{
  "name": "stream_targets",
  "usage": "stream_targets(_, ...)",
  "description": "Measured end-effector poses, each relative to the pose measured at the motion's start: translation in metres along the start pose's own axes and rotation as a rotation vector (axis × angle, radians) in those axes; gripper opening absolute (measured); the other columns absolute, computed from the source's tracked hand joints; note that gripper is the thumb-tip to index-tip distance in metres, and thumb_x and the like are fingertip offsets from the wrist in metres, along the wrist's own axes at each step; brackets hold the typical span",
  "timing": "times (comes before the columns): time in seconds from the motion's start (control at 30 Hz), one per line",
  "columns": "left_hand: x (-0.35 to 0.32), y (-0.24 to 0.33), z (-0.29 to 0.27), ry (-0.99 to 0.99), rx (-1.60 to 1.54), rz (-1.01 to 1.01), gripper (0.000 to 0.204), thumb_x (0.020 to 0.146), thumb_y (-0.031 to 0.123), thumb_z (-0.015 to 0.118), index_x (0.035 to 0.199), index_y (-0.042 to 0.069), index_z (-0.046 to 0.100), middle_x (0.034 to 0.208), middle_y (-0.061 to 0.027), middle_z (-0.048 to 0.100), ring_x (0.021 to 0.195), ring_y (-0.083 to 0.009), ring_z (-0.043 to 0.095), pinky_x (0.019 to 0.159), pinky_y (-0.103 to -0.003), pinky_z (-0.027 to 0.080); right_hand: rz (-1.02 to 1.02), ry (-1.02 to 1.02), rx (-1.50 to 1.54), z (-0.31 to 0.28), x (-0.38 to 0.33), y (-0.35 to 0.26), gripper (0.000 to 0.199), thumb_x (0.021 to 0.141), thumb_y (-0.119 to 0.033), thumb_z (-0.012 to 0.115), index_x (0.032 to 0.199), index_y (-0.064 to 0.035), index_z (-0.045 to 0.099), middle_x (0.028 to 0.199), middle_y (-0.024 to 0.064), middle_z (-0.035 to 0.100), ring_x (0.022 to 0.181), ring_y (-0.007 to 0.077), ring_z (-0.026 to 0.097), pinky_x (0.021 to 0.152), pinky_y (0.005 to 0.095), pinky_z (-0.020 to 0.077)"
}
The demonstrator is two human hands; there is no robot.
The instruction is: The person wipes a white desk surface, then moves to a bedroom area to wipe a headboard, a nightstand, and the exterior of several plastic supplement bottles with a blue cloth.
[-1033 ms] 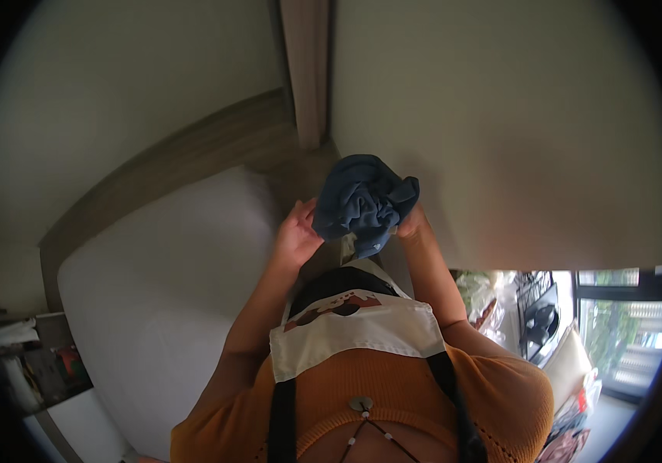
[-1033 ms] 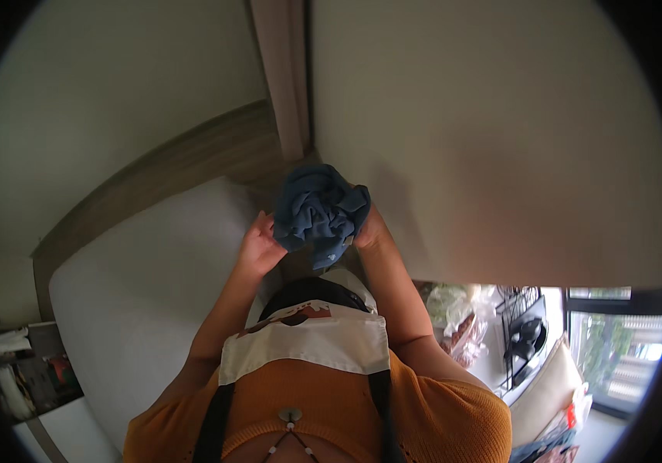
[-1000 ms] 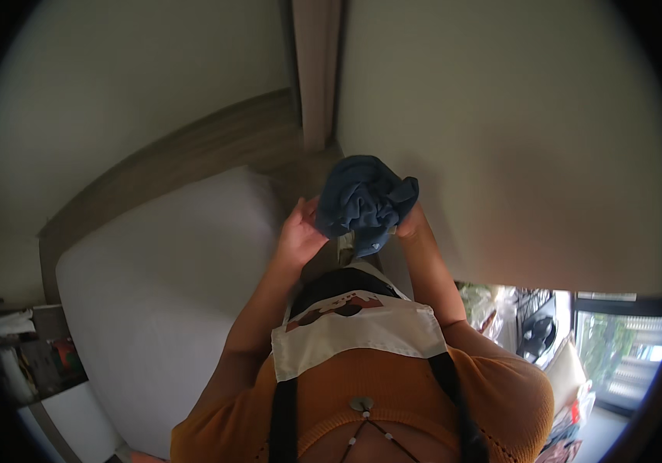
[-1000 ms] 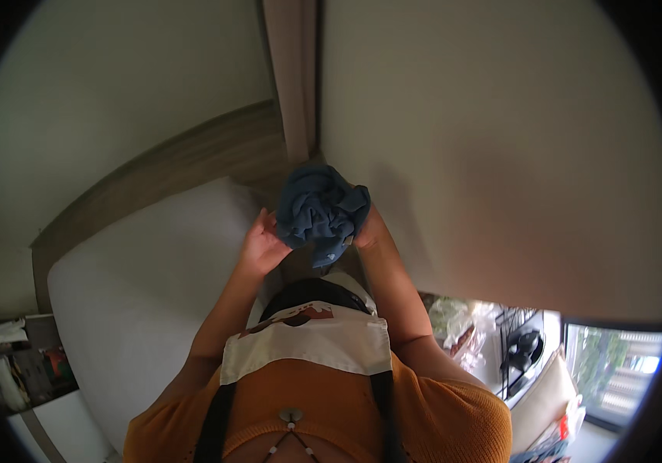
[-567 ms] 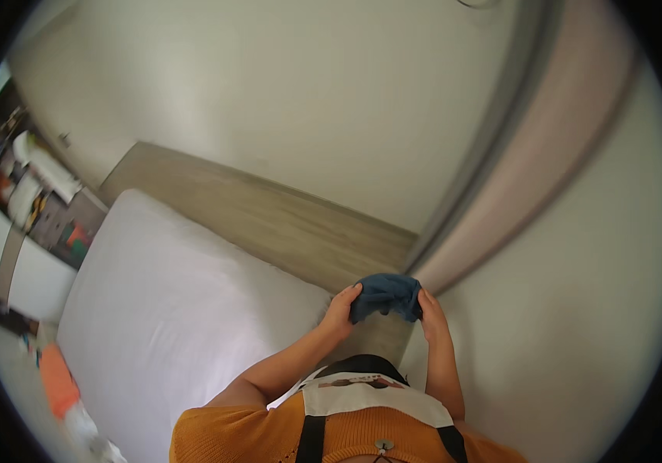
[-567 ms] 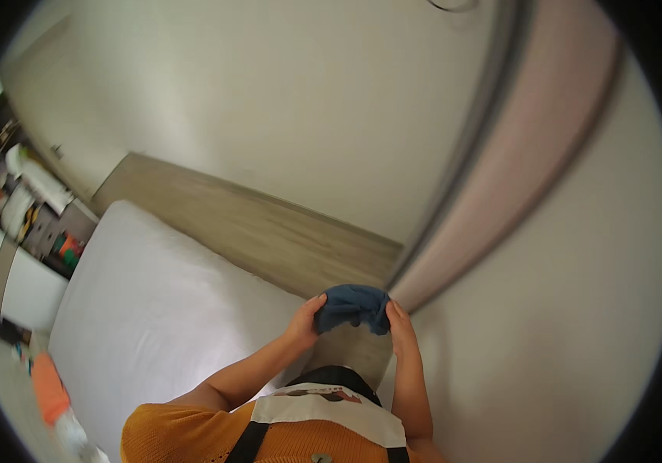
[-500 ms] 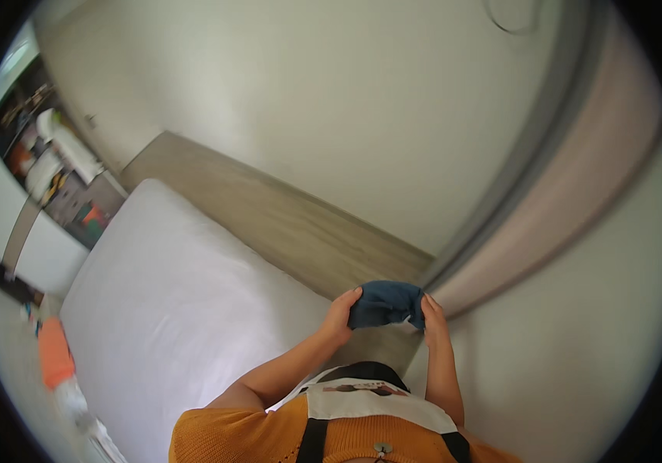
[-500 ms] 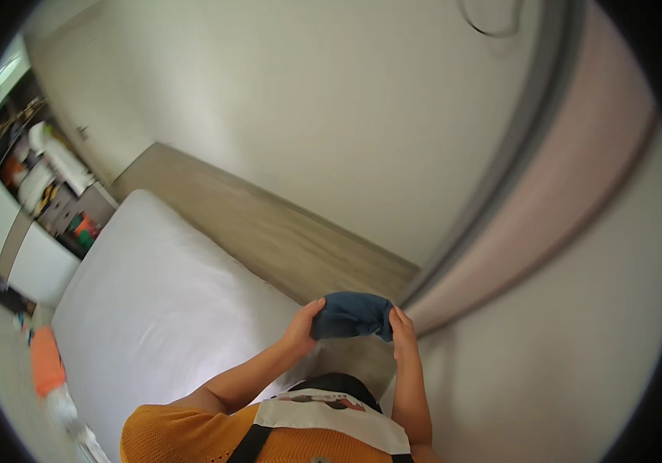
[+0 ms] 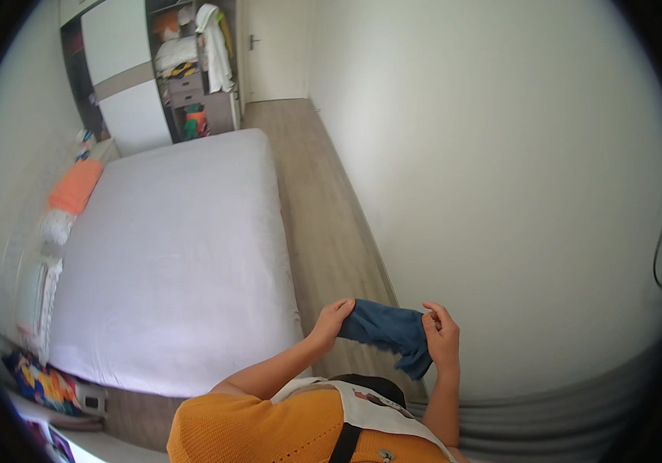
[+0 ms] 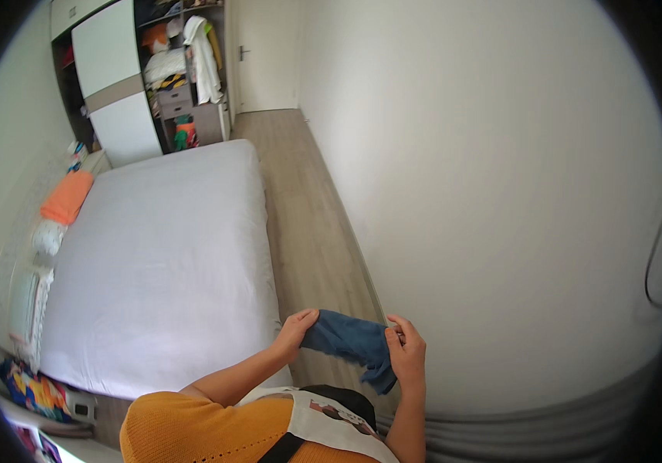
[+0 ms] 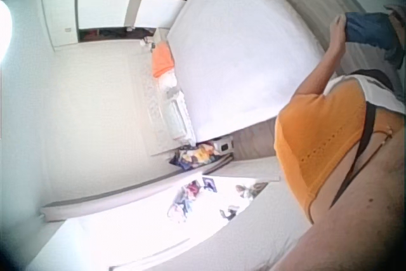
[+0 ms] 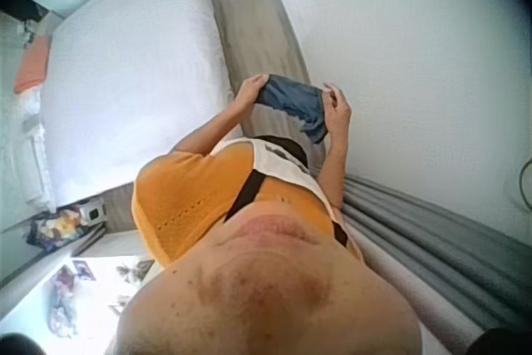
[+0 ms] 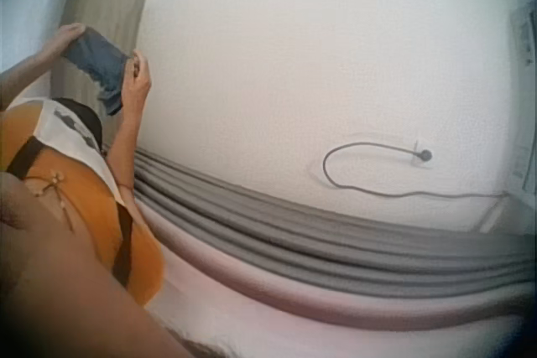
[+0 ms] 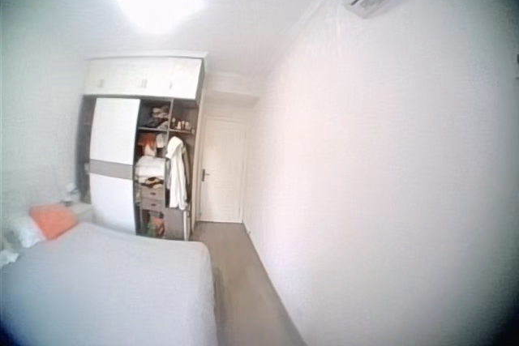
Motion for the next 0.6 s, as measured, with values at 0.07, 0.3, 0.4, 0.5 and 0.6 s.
stream_targets(0.07, 0.011, -0.011, -0.004, 0.032, -0.041, 0.067, 0.031, 0.096, 0.029, 0.056, 0.107, 0.002, 0.066, 0.094, -0.0014, 0.063, 0.086, -0.0088, 0.056, 0.079, -0.025, 0.045, -0.04, -0.134, -0.036, 0.004, 0.007, 0.021, 0.035, 0.085, -0.022, 0.068, 0.116, -0.0072, 0.064, 0.097, 0.0111, 0.064, 0.09, 0.0263, 0.062, 0.081, 0.0326, 0.0486)
stream_targets(0.3, 0.092, 0.065, 0.046, 0.256, 0.012, 0.414, 0.027, 0.098, 0.028, 0.053, 0.103, 0.005, 0.066, 0.082, 0.0039, 0.061, 0.068, -0.0034, 0.051, 0.057, -0.019, 0.039, -0.149, -0.589, -0.07, -0.001, 0.127, 0.043, 0.049, 0.078, -0.022, 0.074, 0.124, -0.0131, 0.061, 0.107, 0.0116, 0.062, 0.1, 0.0246, 0.059, 0.089, 0.0328, 0.0452)
stream_targets(0.4, 0.129, 0.088, 0.062, 0.363, 0.018, 0.558, 0.027, 0.099, 0.028, 0.053, 0.102, 0.005, 0.066, 0.077, 0.0053, 0.059, 0.063, -0.0022, 0.047, 0.053, -0.018, 0.033, -0.162, -0.577, 0.032, -0.002, 0.204, 0.079, 0.036, 0.085, -0.015, 0.066, 0.121, -0.0124, 0.063, 0.102, 0.0103, 0.065, 0.095, 0.022, 0.06, 0.084, 0.0313, 0.046)
stream_targets(0.5, 0.174, 0.084, 0.057, 0.523, 0.129, 0.619, 0.024, 0.098, 0.026, 0.055, 0.102, 0.005, 0.066, 0.09, 0.0023, 0.059, 0.073, -0.0049, 0.051, 0.06, -0.021, 0.041, -0.178, -0.541, 0.047, -0.007, 0.276, 0.073, 0.028, 0.088, -0.012, 0.06, 0.115, -0.0099, 0.065, 0.102, 0.0095, 0.066, 0.095, 0.0226, 0.06, 0.083, 0.0318, 0.0466)
stream_targets(0.6, 0.2, 0.099, 0.066, 0.637, 0.277, 0.65, 0.021, 0.096, 0.022, 0.058, 0.1, 0.003, 0.066, 0.104, -0.0031, 0.059, 0.092, -0.0145, 0.055, 0.08, -0.029, 0.046, -0.387, -0.371, -0.07, -0.002, 0.331, 0.084, 0.021, 0.088, -0.008, 0.058, 0.107, -0.0056, 0.067, 0.102, 0.0097, 0.066, 0.098, 0.0276, 0.061, 0.084, 0.0346, 0.0479)
Point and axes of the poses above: each hand's wrist, its own x-axis towards the middle knuckle, its own z-axis out of the palm, y = z × x, the point moved 4 cm from there along x, towards the middle knuckle
